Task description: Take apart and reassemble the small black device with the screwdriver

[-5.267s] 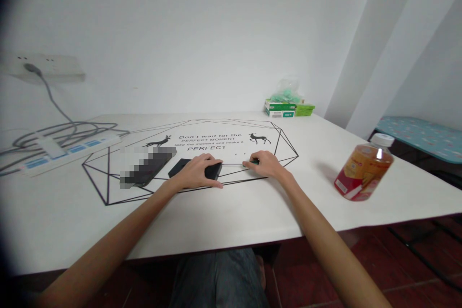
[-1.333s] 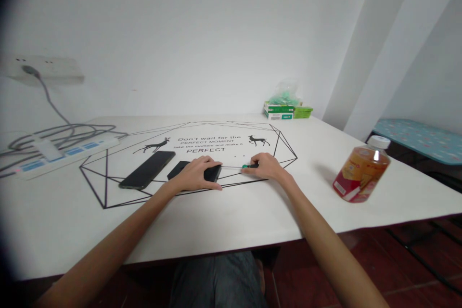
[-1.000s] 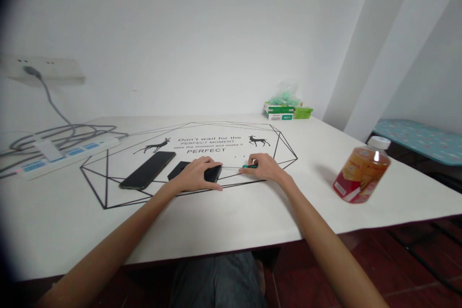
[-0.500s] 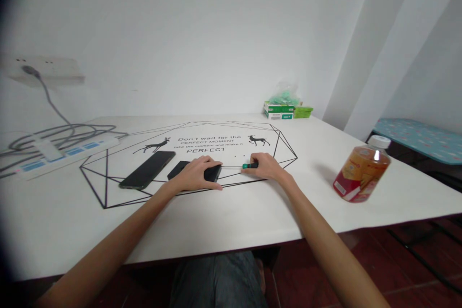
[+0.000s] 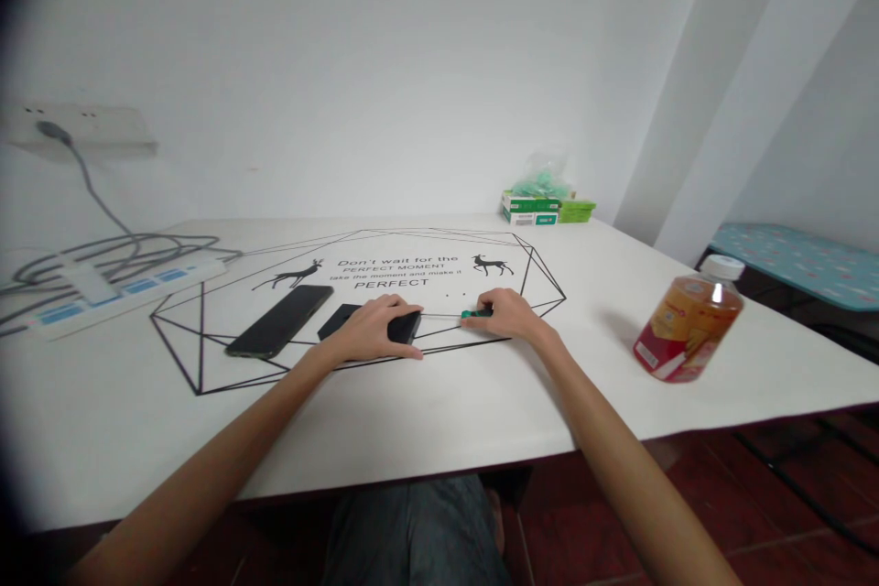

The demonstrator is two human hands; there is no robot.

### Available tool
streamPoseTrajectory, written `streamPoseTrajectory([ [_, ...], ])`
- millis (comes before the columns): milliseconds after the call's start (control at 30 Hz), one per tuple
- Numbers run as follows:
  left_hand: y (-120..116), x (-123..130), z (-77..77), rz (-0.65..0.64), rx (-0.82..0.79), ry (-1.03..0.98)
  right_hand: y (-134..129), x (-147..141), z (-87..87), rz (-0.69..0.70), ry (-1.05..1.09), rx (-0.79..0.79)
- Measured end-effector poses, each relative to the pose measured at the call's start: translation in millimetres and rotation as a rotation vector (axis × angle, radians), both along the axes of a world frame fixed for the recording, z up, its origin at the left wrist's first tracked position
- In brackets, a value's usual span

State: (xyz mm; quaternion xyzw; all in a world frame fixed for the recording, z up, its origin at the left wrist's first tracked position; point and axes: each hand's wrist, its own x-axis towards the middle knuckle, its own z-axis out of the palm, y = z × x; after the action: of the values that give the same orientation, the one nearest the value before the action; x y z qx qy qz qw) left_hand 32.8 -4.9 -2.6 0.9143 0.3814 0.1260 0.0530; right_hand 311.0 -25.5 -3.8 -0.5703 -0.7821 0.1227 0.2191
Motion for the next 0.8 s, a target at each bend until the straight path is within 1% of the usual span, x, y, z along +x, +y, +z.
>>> streamPoseTrajectory([
  [133, -0.2, 0.3, 0.4, 0.005, 0.005, 0.008, -0.4, -2.0, -2.1, 0.027, 0.025, 0.007],
  [300, 0.2, 0.6, -0.1, 0.006, 0.012, 0.009, -2.9, -5.0, -0.4, 0.028, 0.058, -0.036],
  [567, 1.6, -0.2, -2.0, 0.0, 0.022, 0.002, -0.5, -3.8, -1.7, 0.036, 0.019, 0.003],
  [667, 2.1, -0.3, -3.0, 0.0, 0.022, -0.003, 0.5, -3.3, -3.1, 0.028, 0.043, -0.006],
  [800, 0.6, 0.5, -0.7, 0.001, 0.019, 0.002, 0.8, -3.5, -3.9, 0.05, 0.073, -0.009],
])
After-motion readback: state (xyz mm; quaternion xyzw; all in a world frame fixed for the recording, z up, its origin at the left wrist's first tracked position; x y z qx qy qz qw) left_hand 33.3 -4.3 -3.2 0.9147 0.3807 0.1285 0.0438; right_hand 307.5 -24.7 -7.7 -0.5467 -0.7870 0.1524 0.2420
